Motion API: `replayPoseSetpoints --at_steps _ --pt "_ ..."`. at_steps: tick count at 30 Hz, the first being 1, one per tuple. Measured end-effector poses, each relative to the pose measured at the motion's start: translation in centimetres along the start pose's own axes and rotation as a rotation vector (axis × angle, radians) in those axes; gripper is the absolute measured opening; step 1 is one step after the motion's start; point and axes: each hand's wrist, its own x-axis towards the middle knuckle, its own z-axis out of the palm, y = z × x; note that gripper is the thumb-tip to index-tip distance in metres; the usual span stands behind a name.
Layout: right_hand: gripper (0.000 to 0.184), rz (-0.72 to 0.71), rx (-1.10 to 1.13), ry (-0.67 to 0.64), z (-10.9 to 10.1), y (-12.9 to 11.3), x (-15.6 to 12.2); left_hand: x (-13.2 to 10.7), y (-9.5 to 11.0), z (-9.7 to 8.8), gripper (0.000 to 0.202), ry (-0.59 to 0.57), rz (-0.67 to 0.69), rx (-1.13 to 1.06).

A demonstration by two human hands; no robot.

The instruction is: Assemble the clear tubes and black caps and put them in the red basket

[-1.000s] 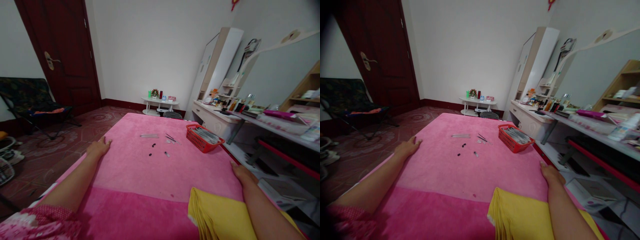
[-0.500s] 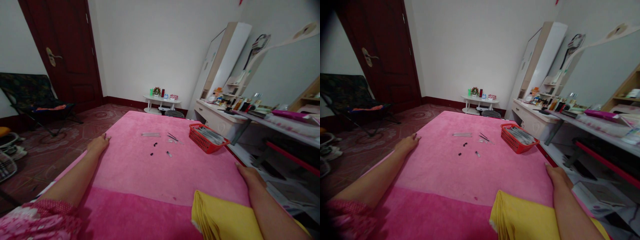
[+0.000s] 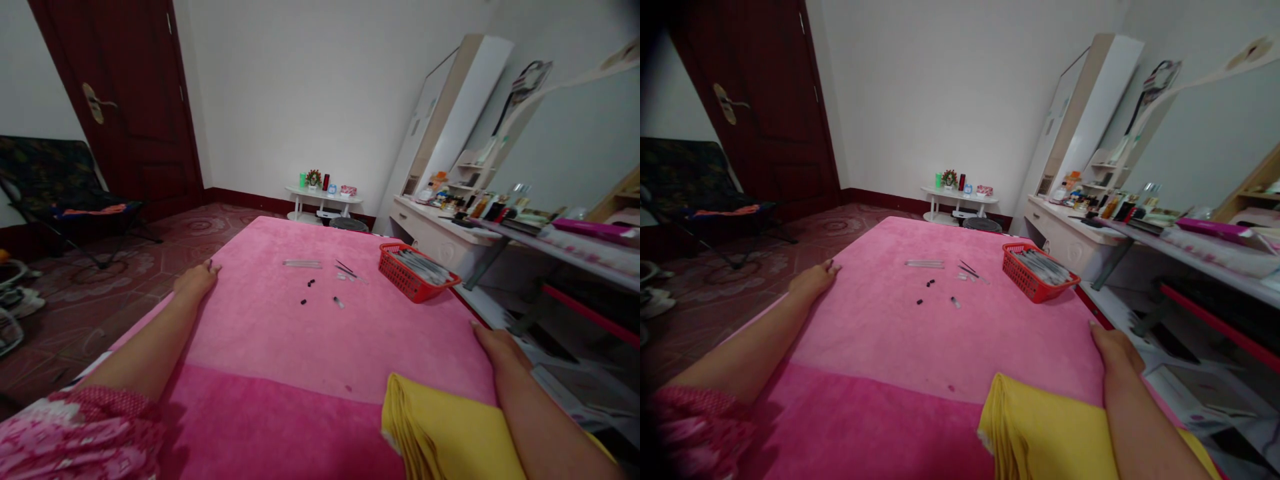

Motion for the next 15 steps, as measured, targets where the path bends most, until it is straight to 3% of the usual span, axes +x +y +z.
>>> replayPoseSetpoints --at_steps 3,15 --pt "0.075 0.114 0.012 -0.103 -0.3 -0.4 -0.5 -0.3 -0.1 0.0 0.067 -0.003 0.008 0.024" --pt "0.073 0.072 0.005 -0.114 0.4 0.2 0.3 -0.9 0.0 -0.3 0.063 0.024 0.031 0.020"
